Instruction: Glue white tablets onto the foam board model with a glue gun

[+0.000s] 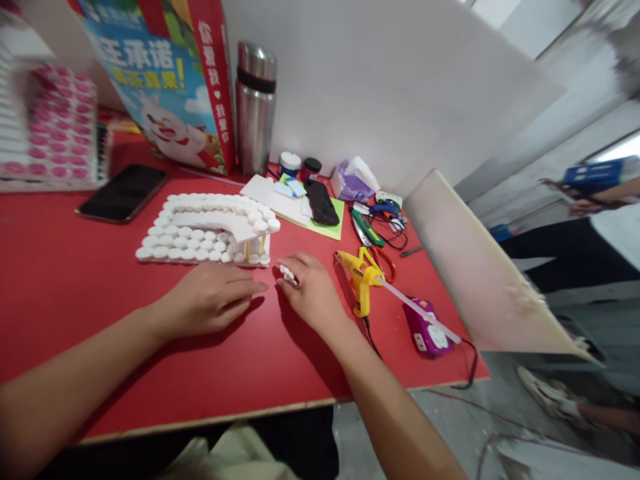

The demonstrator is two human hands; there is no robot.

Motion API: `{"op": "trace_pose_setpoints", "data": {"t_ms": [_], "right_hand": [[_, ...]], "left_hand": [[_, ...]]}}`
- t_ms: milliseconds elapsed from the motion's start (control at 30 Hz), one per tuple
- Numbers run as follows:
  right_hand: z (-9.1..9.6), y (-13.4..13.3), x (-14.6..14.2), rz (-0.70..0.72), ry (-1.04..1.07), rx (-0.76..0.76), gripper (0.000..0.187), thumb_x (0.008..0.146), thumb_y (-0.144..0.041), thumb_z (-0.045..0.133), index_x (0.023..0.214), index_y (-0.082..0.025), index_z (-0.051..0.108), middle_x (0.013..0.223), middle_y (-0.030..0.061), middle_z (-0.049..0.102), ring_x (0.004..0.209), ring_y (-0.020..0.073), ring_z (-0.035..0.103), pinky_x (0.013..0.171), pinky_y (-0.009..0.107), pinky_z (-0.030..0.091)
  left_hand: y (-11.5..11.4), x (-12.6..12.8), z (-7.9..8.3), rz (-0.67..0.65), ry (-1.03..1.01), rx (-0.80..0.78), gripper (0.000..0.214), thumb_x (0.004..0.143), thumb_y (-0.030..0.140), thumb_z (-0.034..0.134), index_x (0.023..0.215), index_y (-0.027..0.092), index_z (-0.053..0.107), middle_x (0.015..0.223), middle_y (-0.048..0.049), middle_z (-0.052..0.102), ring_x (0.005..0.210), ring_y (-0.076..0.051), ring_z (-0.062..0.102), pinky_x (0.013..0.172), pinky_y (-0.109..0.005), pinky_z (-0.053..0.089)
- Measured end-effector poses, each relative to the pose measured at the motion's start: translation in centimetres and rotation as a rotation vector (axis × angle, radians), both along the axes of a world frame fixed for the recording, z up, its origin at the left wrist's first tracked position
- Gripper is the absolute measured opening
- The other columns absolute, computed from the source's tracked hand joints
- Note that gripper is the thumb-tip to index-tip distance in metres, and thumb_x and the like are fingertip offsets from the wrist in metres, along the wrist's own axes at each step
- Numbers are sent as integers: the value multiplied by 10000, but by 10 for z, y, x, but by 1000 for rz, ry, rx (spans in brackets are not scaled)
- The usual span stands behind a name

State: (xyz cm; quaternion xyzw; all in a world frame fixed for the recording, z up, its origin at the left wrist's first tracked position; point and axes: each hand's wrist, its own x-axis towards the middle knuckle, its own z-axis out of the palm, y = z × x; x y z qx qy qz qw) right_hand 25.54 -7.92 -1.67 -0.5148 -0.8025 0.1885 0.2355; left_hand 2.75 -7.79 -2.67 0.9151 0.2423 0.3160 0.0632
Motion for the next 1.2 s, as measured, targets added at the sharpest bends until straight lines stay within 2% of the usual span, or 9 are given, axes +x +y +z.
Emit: {"op": "trace_pose_setpoints", "data": {"t_ms": [133, 267, 367, 567, 700, 833, 1000, 1067, 1200], "right_hand": [[3, 0, -1, -83, -139, 72, 359, 879, -275, 711, 1224, -176, 689, 1183, 135, 711, 1102, 305, 612, 995, 460, 464], [-1, 1, -9, -126, -348, 108, 255, 896, -316, 671, 1104, -179, 724, 1087, 137, 712, 1038, 317, 585, 902, 443, 433], [-6, 2, -13, -153, -408, 155, 176, 934, -284, 611, 1014, -186, 733, 1021, 122, 707, 1005, 306, 573, 841, 421, 406], [-2, -4, -11, -99, -158, 222, 150, 957, -246, 589, 1042, -191, 699, 1018, 104, 702, 1011, 276, 579, 902, 419, 445], [10, -18, -15, -62, 143, 123, 161, 922, -177, 614, 1068, -204, 678, 1027, 78, 680, 936, 214, 636, 858, 359, 521], [18, -31, -22, -76, 233, 70, 122, 888, -154, 643, 991, -218, 655, 963, 47, 658, 885, 190, 647, 813, 327, 540], [23, -39, -28, -50, 182, 182, 107, 903, -144, 653, 972, -224, 638, 961, 54, 642, 937, 201, 631, 832, 334, 534], [24, -40, -29, -40, 183, 190, 148, 913, -128, 643, 1028, -222, 650, 1003, 65, 641, 955, 195, 631, 840, 330, 541], [24, -39, -29, -31, 221, 197, 198, 931, -138, 643, 1105, -231, 660, 1045, 66, 650, 949, 184, 641, 827, 327, 560]], "left_hand": [[3, 0, -5, 33, -67, -24, 188, 953, 152, 546, 1028, 163, 717, 800, -43, 726, 720, -181, 675, 627, -289, 451], [5, -1, -5, 37, -88, -24, 174, 936, 141, 566, 1000, 159, 727, 818, -44, 739, 724, -185, 688, 632, -287, 468], [4, -2, -3, 23, -77, -29, 186, 928, 130, 561, 989, 158, 735, 816, -42, 740, 720, -186, 690, 635, -288, 479], [5, -4, -7, 69, -172, -79, 240, 911, 106, 572, 1080, 160, 732, 908, -56, 779, 785, -196, 726, 685, -288, 517], [4, -3, -5, 100, -270, -214, 288, 937, 112, 542, 1174, 149, 701, 1055, -94, 774, 945, -197, 730, 811, -292, 546], [-1, 1, 3, 92, -397, -464, 231, 953, 206, 591, 1142, 153, 713, 1076, -100, 769, 951, -194, 722, 836, -302, 558], [-4, 7, 4, -4, -596, -1089, 300, 914, 350, 692, 1137, 149, 703, 936, -77, 777, 760, -178, 731, 665, -284, 587], [-3, 9, 4, -8, -661, -1197, 329, 882, 358, 734, 1132, 146, 699, 877, -63, 772, 730, -178, 727, 643, -286, 590], [-1, 12, 7, -35, -758, -1281, 297, 840, 286, 774, 1082, 135, 693, 815, -38, 759, 705, -154, 718, 679, -279, 590]]}}
